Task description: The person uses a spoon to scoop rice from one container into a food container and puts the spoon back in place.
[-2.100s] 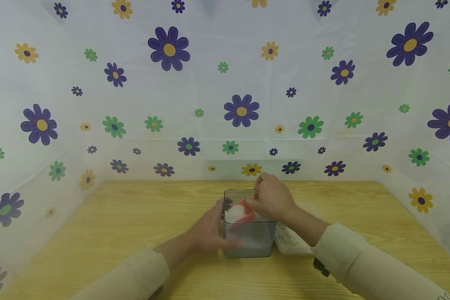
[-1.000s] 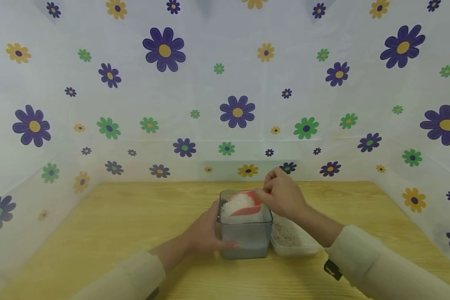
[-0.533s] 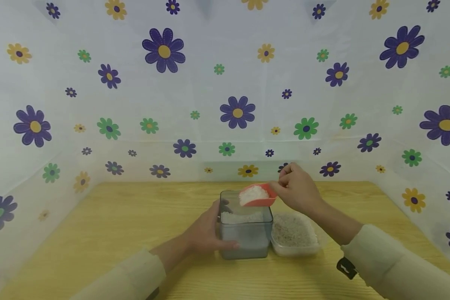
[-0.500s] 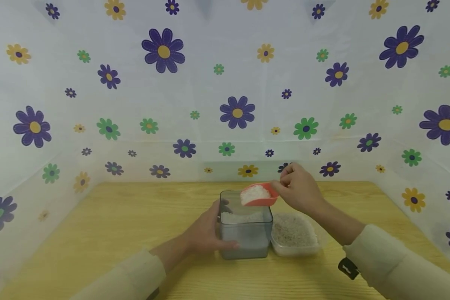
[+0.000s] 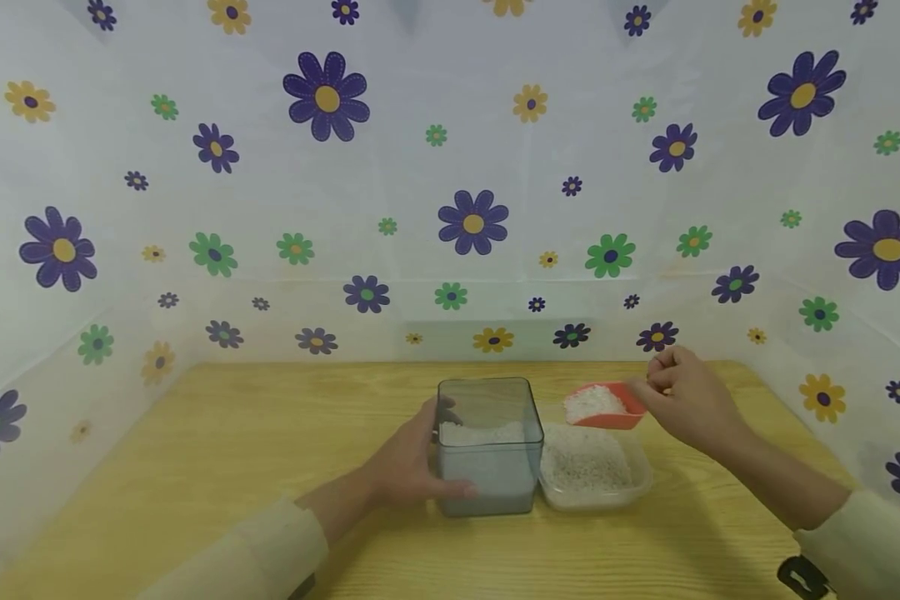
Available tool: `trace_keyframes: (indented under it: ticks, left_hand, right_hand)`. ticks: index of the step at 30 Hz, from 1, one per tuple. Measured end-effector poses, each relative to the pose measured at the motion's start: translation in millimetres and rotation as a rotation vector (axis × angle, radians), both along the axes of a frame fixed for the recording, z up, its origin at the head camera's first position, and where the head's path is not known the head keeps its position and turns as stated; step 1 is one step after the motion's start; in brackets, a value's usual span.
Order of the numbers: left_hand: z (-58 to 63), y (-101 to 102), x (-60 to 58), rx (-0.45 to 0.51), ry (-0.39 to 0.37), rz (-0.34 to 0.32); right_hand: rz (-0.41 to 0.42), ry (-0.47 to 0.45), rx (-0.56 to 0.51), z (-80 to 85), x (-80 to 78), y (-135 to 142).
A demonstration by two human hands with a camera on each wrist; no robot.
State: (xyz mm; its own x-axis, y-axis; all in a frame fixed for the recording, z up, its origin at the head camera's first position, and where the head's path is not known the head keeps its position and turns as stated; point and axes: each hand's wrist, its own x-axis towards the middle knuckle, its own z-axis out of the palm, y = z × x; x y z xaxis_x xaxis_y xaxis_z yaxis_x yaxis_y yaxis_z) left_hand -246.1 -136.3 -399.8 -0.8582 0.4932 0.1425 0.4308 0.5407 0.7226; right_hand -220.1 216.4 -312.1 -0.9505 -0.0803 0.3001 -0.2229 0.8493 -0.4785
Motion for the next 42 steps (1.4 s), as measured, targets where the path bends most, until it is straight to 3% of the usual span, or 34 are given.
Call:
trace_keyframes:
  ticks: [4,7,15,27,34,42]
  left_hand:
    - [0.3,0,0.1,0.017,-0.011,-0.013]
    - [0.6,0,0.6,0.02,-0.015,-0.009]
    - [-1.3,1,0.5,-0.022,0.053,0.02]
    - [-2.9,0,-1.2,-0.032,0.106,0.019]
    - [-3.2,0,-1.3,-0.039,0.091,0.015]
    - [-1.3,-1,1.5,-0.06,-0.023,-0.001]
  right_hand:
    - [-0.024,-0.046,0.028,-8.1,6.3,23]
    - [-0.013,-0.031,0.08,-12.6,8.3,36]
    - [0.088,0.226,0.31,-19.9,9.2,46]
    - [0.219,0.55,0.487,-11.7,4.3,42]
    - [0.271,0.659,0.553,-6.8,2.8,36]
    - [0.259,0.664,0.589,-3.8,3.8,30]
